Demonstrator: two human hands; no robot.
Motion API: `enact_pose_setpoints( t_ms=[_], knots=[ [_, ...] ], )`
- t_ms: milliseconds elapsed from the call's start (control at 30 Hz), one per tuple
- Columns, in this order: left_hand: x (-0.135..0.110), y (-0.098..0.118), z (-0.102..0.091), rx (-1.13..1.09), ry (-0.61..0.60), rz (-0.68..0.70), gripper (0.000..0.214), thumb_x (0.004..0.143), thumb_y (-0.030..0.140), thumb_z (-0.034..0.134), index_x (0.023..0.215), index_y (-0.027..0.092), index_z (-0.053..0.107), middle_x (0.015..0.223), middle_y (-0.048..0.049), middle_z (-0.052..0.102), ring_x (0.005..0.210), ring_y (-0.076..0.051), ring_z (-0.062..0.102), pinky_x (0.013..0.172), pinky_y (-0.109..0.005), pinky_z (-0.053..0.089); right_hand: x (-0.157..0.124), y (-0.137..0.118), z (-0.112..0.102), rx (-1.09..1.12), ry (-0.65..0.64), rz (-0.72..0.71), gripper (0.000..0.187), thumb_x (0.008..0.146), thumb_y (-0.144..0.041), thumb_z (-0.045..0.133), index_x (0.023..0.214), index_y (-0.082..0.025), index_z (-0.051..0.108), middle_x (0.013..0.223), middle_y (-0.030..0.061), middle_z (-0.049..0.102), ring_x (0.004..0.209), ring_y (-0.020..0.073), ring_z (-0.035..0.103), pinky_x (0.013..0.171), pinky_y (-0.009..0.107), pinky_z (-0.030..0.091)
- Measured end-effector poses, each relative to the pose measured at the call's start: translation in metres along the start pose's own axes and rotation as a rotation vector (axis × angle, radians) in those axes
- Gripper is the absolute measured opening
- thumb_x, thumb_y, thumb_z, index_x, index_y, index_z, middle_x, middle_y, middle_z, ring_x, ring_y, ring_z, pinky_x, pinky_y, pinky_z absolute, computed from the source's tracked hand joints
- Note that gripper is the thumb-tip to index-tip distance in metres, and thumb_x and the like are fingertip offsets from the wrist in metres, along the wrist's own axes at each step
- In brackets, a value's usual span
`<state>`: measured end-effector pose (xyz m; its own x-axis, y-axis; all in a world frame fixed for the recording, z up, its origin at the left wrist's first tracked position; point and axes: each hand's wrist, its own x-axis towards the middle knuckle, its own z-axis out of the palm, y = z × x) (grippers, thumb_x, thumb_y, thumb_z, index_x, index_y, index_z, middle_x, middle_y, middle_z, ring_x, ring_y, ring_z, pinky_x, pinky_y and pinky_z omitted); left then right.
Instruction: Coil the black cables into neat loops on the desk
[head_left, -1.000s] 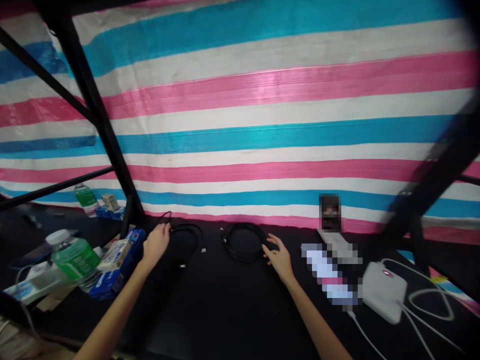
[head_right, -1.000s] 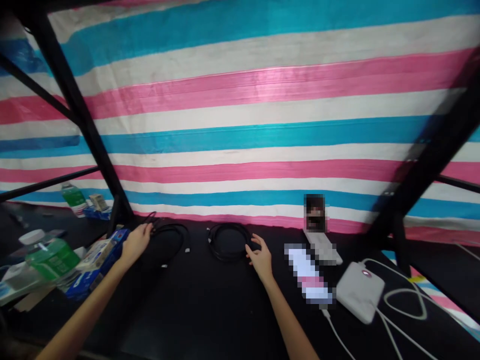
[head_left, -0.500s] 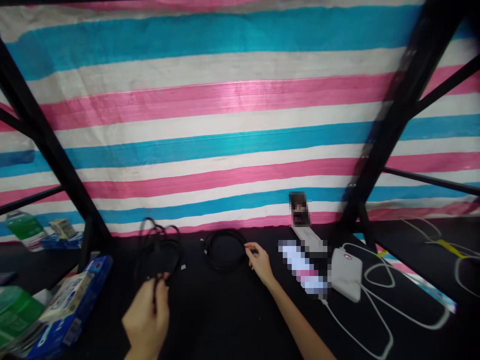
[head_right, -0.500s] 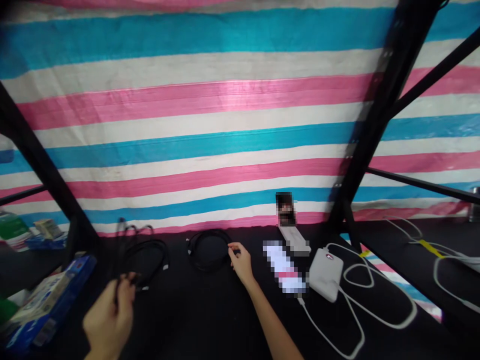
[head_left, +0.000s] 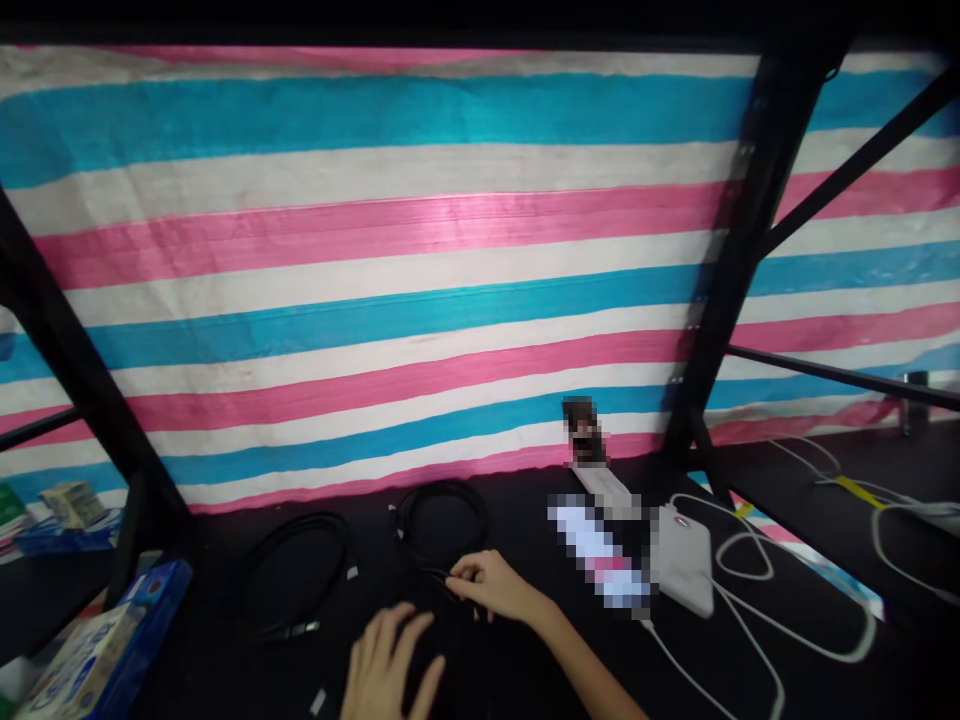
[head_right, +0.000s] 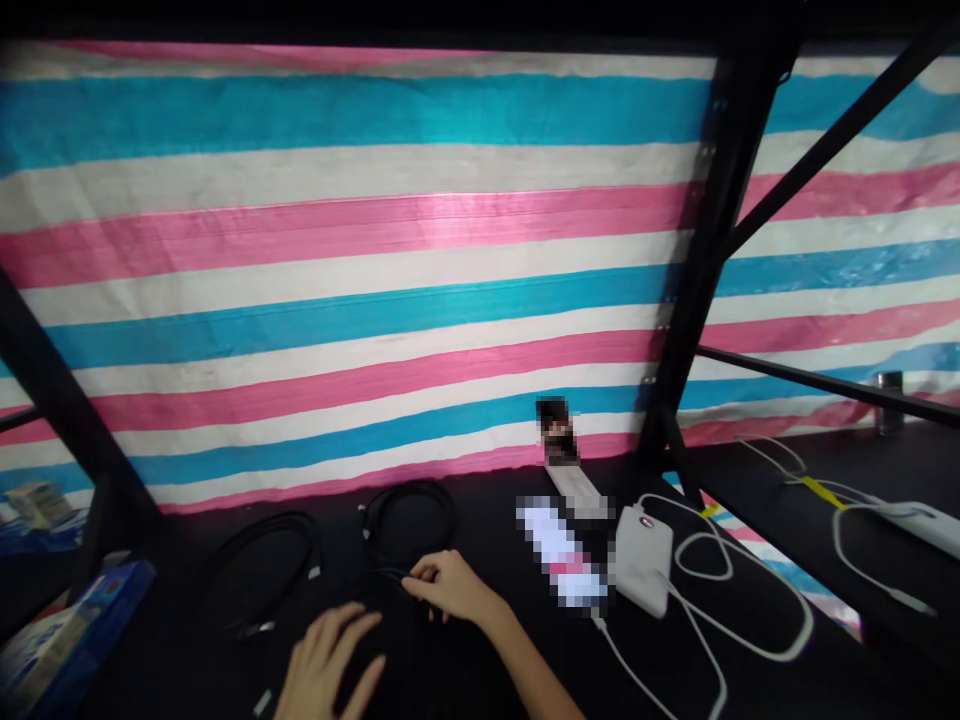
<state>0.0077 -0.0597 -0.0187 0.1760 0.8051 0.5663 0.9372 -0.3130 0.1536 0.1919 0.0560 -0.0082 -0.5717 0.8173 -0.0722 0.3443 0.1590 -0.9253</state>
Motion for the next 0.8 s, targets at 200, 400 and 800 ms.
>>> enact_pose_setpoints(
  t_ms=[200,400,800],
  knots=[
    [0.023,-0.056,-0.038,0.125,-0.237,-0.424,0.041,0.077,0.037,0.049,0.113,0.019,0.058,0.101,-0.0114,0.063,0.099,-0.029,0.054,0.081,-0.043,0.042,-0.003,-0.01,0.003,-0.418,0.183,-0.098,0.02,0.065,-0.034,0.063,0.082,-0.024,0.067,0.064,-0.0038,0.064,0.058,0.0114,0.058,0.057,0.021,0.037],
    [0.003,-0.052,-0.014,-0.444,-0.285,-0.589,0.041,0.074,0.041,0.05,0.109,0.022,0.054,0.076,-0.0047,0.064,0.073,-0.02,0.063,0.062,-0.028,0.047,-0.005,-0.012,0.015,-0.414,0.198,-0.165,0.01,0.06,-0.028,0.063,0.066,-0.02,0.061,0.07,-0.0028,0.062,0.064,0.0121,0.054,0.058,0.021,0.033],
    [0.04,-0.029,-0.015,-1.493,0.368,-1.016,0.053,0.058,0.048,0.07,0.1,0.019,0.054,0.054,0.0075,0.047,0.036,-0.004,0.041,0.032,-0.014,0.027,0.01,-0.029,0.026,0.994,-0.041,0.028,0.048,0.08,-0.059,0.036,0.104,-0.021,0.053,0.063,-0.0032,0.048,0.048,0.0101,0.05,0.044,0.022,0.042]
  ],
)
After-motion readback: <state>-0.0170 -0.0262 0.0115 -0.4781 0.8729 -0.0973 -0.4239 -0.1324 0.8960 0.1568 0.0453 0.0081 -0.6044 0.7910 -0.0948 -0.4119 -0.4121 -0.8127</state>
